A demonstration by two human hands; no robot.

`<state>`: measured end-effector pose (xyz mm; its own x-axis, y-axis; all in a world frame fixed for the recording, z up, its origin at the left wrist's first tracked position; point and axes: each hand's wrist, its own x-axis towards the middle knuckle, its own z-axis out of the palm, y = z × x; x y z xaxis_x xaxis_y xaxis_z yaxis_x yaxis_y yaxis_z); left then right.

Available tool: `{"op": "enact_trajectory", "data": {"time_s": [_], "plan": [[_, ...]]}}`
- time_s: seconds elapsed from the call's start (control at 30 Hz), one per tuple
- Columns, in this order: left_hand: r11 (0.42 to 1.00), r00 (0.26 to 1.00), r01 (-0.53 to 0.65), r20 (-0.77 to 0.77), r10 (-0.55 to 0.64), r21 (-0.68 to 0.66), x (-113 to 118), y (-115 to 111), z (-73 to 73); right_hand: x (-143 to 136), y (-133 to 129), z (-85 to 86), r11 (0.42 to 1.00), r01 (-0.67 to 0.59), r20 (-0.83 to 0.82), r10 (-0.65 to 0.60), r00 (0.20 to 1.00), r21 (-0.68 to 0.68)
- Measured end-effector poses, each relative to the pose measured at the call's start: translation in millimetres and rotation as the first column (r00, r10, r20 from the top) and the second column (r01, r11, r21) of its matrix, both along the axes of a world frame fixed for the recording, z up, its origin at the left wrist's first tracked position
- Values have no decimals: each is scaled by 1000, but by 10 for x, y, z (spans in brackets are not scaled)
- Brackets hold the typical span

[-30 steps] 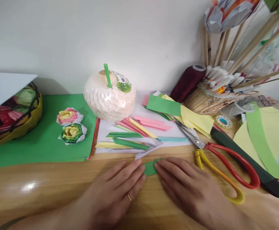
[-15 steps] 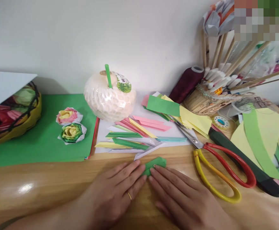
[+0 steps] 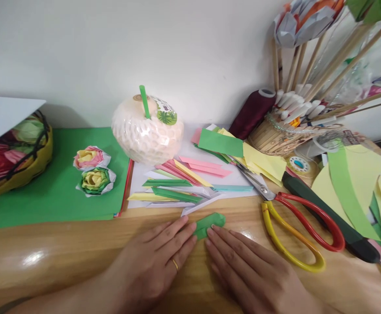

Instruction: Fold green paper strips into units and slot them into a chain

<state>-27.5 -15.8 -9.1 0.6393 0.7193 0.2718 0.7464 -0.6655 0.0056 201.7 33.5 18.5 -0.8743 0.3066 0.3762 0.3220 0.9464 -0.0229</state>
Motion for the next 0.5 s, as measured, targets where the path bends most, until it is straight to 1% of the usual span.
{"op": "enact_trajectory", "data": {"time_s": [0.1,0.2,0.27,0.3,0.37,0.43,0.5], "plan": [[1000,1000,0,5,0,-1,-1,-1,5,20,-10,2,999,33,-28,-32,999,25],[1000,1000,-3,12,3,1,1,-2,-2,27,14,0,999,53,-81,-54,995,-5],[1000,1000,-7,13,7,5,4,-6,-12,3,43,-3,987,149,-121,-156,980,-64],[1000,1000,-5,11,5,6,5,-8,-17,-18,59,-5,970,217,-130,-230,964,-112],[1000,1000,3,5,-3,8,6,-14,-23,-70,88,-11,914,336,-111,-367,923,-228],[1000,1000,8,6,-8,10,7,-19,-20,-117,112,-23,865,380,-65,-422,904,-327],[1000,1000,4,12,-4,8,9,-21,-9,-144,130,-39,836,407,-30,-448,894,-368]]}}
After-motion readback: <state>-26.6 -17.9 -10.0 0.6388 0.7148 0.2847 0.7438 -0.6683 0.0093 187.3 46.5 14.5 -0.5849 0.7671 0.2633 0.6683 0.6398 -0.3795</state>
